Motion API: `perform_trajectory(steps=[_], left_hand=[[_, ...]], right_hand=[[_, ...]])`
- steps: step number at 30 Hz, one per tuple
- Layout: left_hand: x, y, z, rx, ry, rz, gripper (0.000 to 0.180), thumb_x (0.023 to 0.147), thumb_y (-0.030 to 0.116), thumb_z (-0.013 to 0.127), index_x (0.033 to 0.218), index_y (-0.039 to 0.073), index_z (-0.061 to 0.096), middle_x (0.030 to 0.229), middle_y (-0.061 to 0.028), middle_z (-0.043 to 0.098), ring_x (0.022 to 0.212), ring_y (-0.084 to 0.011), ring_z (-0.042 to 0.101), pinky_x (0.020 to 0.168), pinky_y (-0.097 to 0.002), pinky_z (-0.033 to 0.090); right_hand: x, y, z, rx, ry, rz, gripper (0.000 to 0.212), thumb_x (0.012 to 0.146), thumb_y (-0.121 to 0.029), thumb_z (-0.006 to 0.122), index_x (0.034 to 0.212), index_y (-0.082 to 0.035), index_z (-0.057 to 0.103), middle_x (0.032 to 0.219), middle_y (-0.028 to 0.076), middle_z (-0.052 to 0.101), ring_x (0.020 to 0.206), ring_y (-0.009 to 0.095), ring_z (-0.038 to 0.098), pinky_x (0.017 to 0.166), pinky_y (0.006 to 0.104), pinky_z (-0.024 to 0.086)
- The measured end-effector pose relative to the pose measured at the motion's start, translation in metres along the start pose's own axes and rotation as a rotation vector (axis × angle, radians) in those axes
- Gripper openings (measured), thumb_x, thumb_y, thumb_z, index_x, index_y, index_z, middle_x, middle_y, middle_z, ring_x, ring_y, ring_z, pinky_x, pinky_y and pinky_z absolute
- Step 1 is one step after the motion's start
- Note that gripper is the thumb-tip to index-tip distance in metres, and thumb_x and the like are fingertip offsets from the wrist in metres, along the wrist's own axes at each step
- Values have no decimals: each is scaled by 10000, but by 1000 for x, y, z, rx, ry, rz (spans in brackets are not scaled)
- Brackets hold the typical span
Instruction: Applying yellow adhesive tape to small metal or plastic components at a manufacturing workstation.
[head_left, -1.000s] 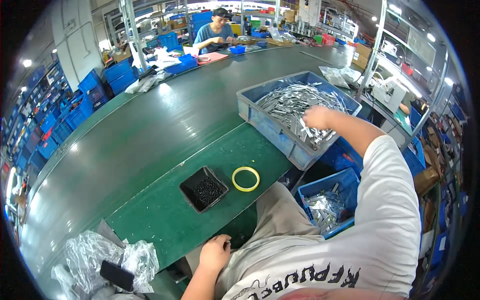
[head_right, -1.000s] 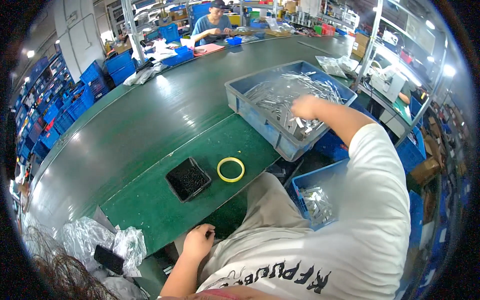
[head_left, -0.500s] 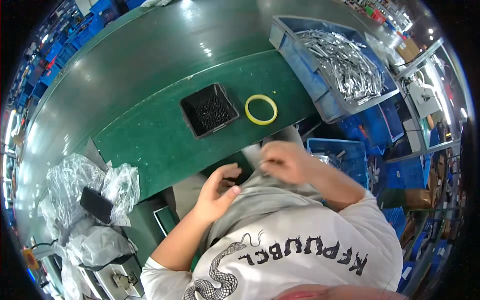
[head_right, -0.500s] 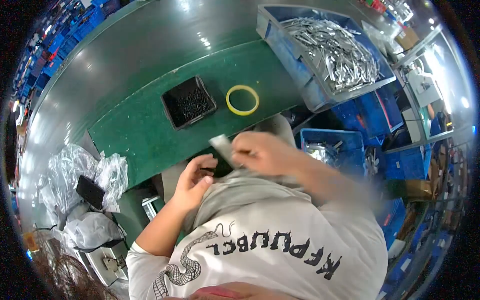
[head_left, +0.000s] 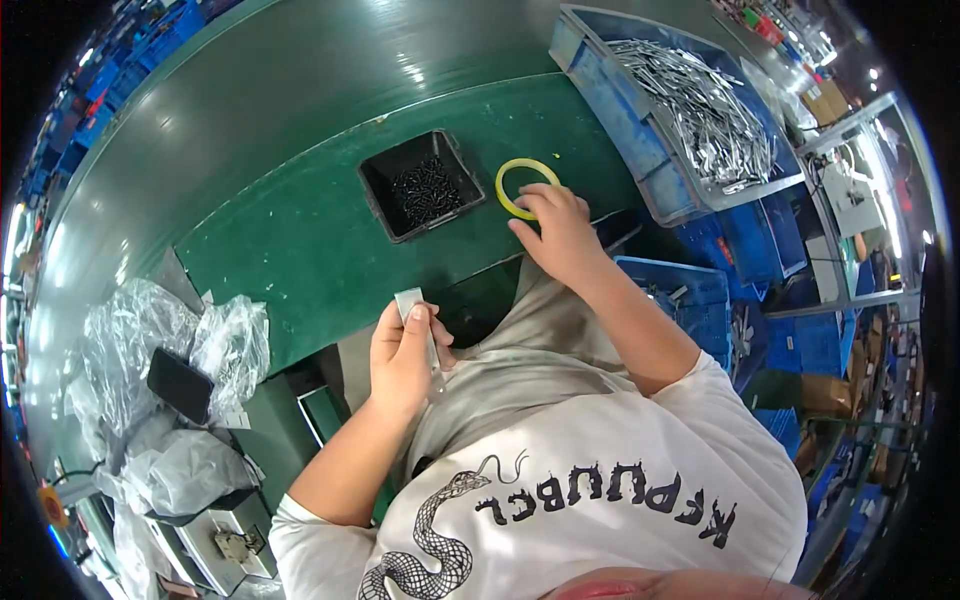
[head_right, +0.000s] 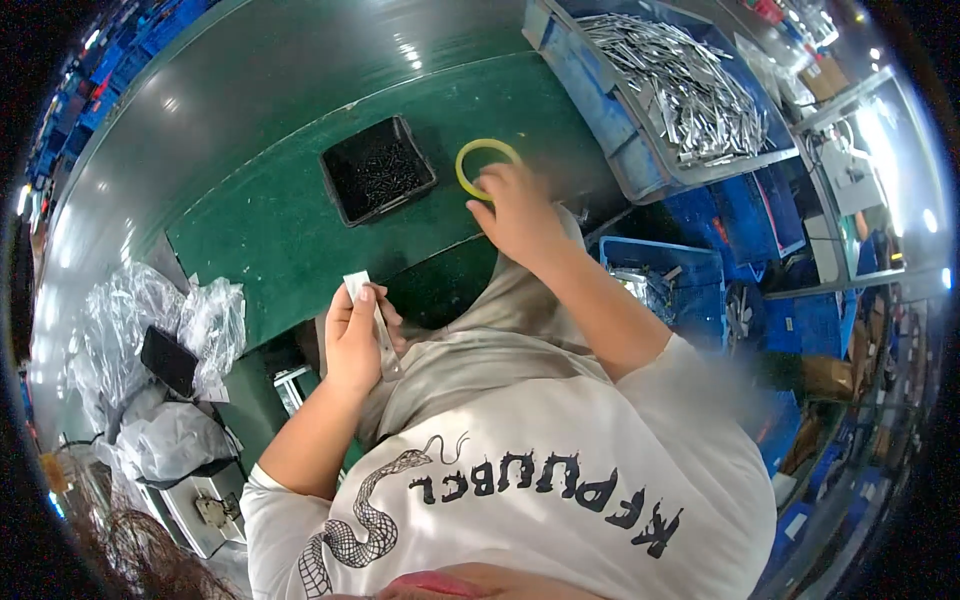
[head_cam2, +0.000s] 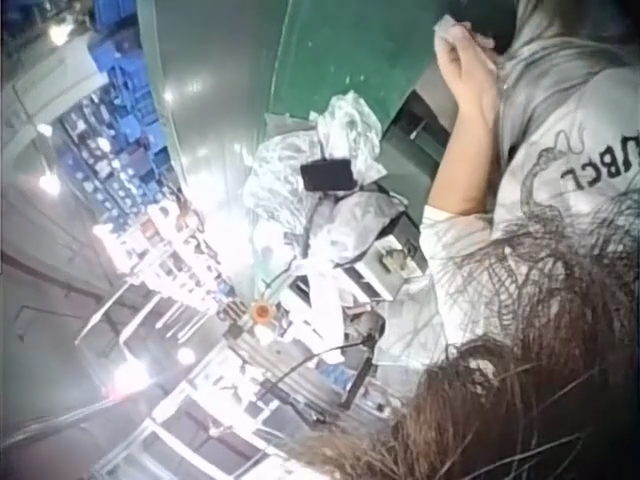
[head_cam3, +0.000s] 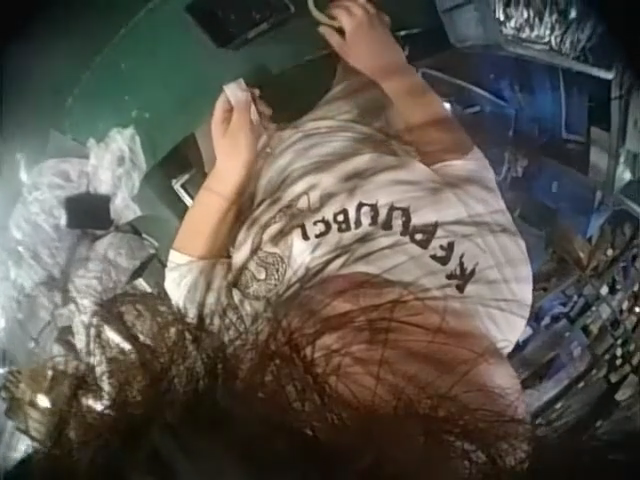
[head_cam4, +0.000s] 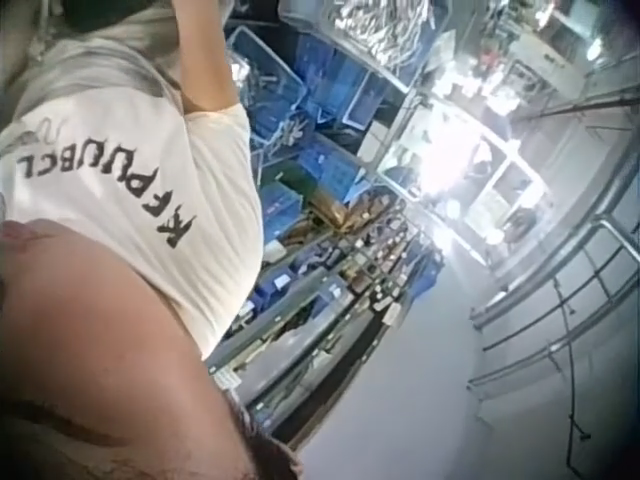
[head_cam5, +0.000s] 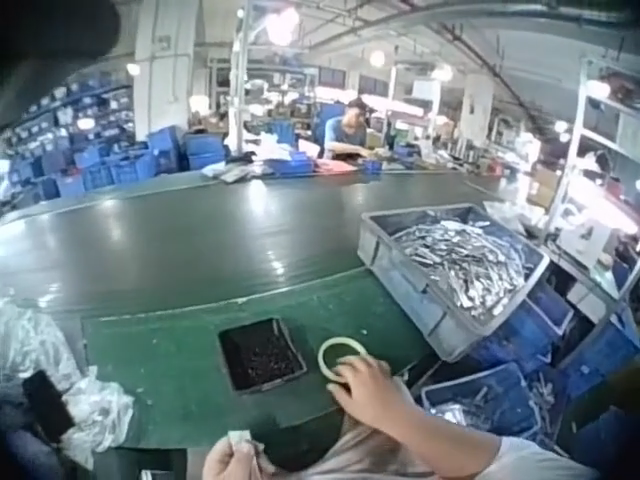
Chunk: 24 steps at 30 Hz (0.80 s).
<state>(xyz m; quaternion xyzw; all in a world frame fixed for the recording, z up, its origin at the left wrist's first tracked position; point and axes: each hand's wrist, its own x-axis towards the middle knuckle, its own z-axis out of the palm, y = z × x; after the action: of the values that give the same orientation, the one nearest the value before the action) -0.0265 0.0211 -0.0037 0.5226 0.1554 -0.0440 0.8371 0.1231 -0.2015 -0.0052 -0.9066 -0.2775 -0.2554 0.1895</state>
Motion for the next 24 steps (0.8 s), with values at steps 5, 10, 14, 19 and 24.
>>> perform_trajectory(steps=[5, 10, 14, 19, 24], left_hand=[[-5, 0, -1, 103, -7, 63, 83, 971, 87, 602, 1027, 43, 559, 737, -35, 600, 516, -102, 520, 474, -260, 441], [-9, -1, 4, 235, 47, 199, 224, 837, -18, 735, 997, 18, 583, 740, 23, 577, 665, -33, 516, 610, -201, 408], [-9, 1, 6, 364, -72, 467, 264, 805, -54, 746, 995, 15, 577, 706, 28, 556, 627, -32, 495, 571, -205, 401], [-10, -3, 8, 437, -101, 575, 277, 791, -68, 748, 996, 15, 580, 692, 31, 532, 617, -24, 460, 550, -198, 390], [-13, -3, 8, 465, -99, 608, 285, 788, -69, 741, 1015, 14, 591, 687, 39, 510, 611, -24, 439, 540, -191, 379]], right_hand=[[-18, -18, -5, 309, -115, 77, 113, 830, -84, 675, 927, -41, 637, 1036, 80, 677, 991, 305, 622, 961, 441, 411], [-59, -50, -24, 521, -149, -105, 226, 806, -5, 672, 1009, -82, 607, 1027, 76, 686, 953, 243, 638, 1020, 471, 349], [-68, -65, -32, 606, -200, -214, 277, 776, 35, 662, 1024, -72, 599, 1039, 76, 680, 942, 236, 627, 1048, 471, 313], [-68, -65, -30, 676, -186, -247, 278, 783, 31, 651, 1029, -82, 588, 1046, 69, 681, 955, 230, 628, 1053, 470, 305], [-70, -64, -29, 690, -179, -270, 257, 798, 10, 647, 1024, -92, 580, 1061, 56, 683, 964, 226, 628, 1040, 472, 312]])
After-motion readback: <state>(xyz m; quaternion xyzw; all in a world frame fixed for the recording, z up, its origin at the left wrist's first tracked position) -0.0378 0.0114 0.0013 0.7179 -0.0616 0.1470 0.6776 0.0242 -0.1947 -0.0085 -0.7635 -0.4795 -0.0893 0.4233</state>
